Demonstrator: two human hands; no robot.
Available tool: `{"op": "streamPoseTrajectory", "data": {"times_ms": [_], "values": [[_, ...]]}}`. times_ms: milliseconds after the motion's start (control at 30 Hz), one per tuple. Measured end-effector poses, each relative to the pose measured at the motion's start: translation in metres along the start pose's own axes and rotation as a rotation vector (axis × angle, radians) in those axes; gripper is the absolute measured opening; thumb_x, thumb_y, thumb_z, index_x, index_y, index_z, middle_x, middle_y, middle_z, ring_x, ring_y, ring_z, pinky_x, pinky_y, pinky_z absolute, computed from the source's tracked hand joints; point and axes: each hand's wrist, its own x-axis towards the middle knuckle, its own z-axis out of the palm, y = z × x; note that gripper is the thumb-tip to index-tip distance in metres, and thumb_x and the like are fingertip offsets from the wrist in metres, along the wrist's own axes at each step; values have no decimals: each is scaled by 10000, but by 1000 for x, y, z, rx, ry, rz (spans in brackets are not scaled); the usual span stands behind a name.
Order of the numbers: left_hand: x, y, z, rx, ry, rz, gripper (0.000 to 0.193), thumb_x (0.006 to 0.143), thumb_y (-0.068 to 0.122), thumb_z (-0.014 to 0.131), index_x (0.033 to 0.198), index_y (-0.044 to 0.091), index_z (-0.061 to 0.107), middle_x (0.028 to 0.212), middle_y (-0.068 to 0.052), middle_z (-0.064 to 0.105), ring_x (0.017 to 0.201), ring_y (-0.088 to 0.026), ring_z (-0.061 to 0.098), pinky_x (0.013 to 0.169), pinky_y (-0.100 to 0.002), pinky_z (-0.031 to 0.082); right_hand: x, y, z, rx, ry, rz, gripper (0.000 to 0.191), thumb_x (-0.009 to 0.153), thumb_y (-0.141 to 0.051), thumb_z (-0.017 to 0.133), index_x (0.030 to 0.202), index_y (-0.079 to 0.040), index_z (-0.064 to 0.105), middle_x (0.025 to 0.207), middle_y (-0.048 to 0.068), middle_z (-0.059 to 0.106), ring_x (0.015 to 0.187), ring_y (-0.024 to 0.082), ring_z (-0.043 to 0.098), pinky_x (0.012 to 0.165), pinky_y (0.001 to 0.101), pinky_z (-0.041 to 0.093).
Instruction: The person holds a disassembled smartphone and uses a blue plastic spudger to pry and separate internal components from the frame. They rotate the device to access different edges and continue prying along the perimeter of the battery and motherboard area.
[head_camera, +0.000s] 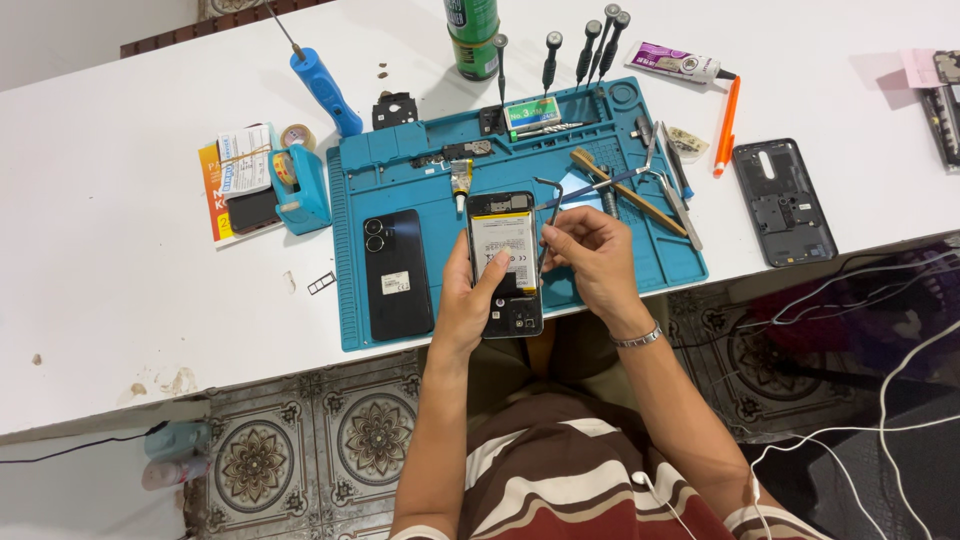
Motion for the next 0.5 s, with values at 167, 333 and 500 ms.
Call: {"op": "streamPoseTrajectory", "data": {"times_ms": [167,333,500], "values": [[1,0,0,-16,-7,-7,428,1011,200,662,1365,-5,536,1233,-113,676,1140,-166,652,1013,-316,533,0,-1,1,-30,-7,0,98,930,-39,748,986,-1,677,849,69,721,676,109,686,592,257,586],[0,-1,-1,-15,-5,-12,419,1014,204,662,1354,-8,540,1221,-120,680,1126,-171,659,997,-320,545,-1,0,0,-58,-24,-9,112,927,-40,756,1001,2,683,837,67,718,684,102,682,598,255,589],[0,-1,-1,-16,-12,-16,413,1020,206,657,1353,-8,540,1222,-124,683,1127,-174,663,993,-323,549,-1,1,0,-59,-34,-8,136,928,-48,760,1030,10,691,851,67,724,695,96,680,609,257,593]]}}
